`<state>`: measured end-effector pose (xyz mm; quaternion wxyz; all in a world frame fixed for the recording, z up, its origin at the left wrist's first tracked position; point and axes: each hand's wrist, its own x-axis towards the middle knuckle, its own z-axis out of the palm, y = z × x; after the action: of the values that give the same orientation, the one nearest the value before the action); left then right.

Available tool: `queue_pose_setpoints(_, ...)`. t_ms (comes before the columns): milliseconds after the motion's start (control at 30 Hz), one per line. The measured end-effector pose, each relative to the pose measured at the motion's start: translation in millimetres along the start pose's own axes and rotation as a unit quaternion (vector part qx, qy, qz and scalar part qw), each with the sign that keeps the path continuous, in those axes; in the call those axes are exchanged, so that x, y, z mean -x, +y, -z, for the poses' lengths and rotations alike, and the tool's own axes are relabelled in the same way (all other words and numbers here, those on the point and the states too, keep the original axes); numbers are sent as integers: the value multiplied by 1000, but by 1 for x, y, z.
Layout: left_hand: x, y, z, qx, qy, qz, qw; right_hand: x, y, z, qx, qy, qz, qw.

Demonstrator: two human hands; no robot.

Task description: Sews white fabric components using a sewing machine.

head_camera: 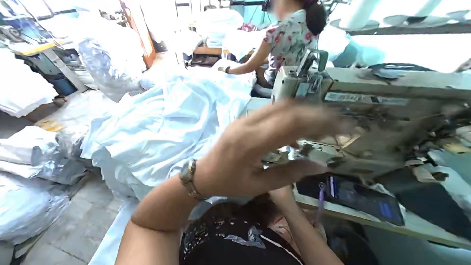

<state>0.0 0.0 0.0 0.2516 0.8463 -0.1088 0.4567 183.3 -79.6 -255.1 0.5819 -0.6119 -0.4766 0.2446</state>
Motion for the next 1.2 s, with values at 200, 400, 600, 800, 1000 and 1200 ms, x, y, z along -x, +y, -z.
queue_pose_setpoints(200,145,-67,-75,-234,-194,273,913,9,-51,9,-4,-11,116,993)
queue_pose_setpoints(400,171,-52,-21,-390,-15,341,855,7,-55,18,56,39,164,984)
queue_pose_setpoints(600,157,-46,13,-208,-21,428,879,-12,-52,9,201,-43,186,961)
queue_pose_setpoints(800,164,-58,0,-291,72,158,941,-32,-55,18,275,122,379,875)
queue_pose_setpoints(1000,227,-76,-20,-278,-136,394,865,-17,-6,16,194,-31,140,970)
queue_pose_setpoints(1200,240,-61,-27,-400,-64,318,857,-10,-26,23,-355,-60,-200,911)
